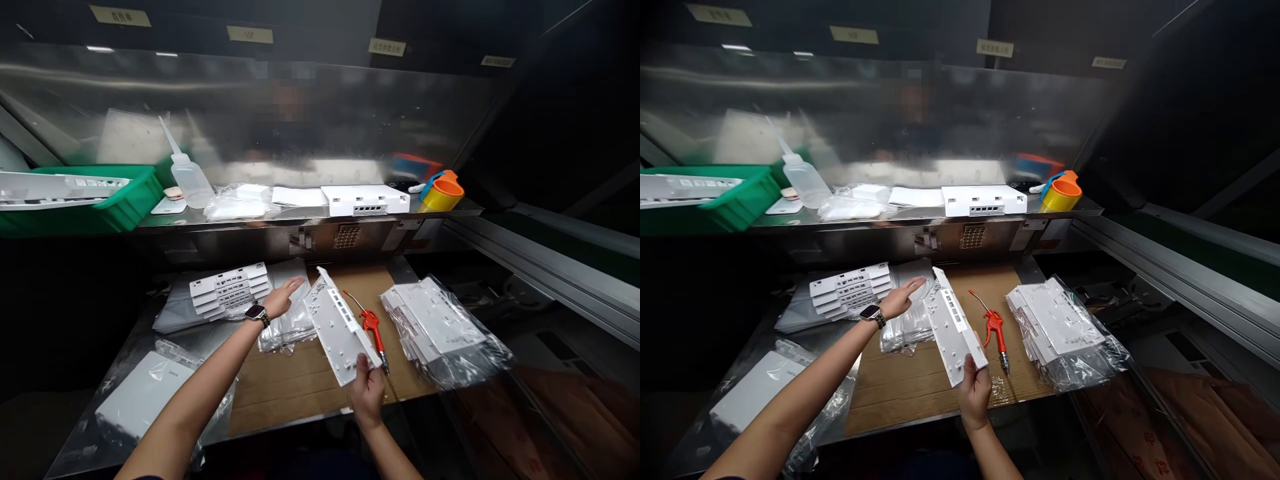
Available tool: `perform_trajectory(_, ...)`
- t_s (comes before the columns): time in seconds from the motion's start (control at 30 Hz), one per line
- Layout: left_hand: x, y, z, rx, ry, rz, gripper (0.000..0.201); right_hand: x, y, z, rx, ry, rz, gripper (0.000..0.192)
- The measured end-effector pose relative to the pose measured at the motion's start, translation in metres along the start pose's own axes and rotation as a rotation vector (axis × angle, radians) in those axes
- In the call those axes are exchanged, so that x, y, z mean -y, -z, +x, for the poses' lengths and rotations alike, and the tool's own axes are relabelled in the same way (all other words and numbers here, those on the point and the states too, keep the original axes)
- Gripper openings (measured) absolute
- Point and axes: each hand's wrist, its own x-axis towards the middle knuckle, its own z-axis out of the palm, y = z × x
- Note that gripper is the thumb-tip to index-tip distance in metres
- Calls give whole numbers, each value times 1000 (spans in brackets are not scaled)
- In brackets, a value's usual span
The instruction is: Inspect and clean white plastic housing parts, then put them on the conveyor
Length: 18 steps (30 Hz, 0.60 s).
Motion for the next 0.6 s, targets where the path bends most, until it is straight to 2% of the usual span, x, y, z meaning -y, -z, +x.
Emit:
perform_trajectory(0.07,-11,-6,3,64,-32,-76,46,0,7,-2,-41,56,-32,57)
perform_trajectory(0.17,-23,-17,5,79,-31,-161,41,-7,11,-4,20,160,-80,56)
perform_trajectory(0.23,-30,-24,5,13,-14,-183,40,-14,13,-5,96,229,-119,55)
perform_trajectory(0.37,-46,-35,-6,-250,23,-147,44,-21,22,-7,226,319,-218,51)
perform_trajectory(0.47,-65,-46,-26,-381,21,-67,63,-9,34,-5,267,371,-318,52)
perform_trajectory(0.6,-94,-62,-49,-441,-10,38,82,16,47,1,256,381,-448,58)
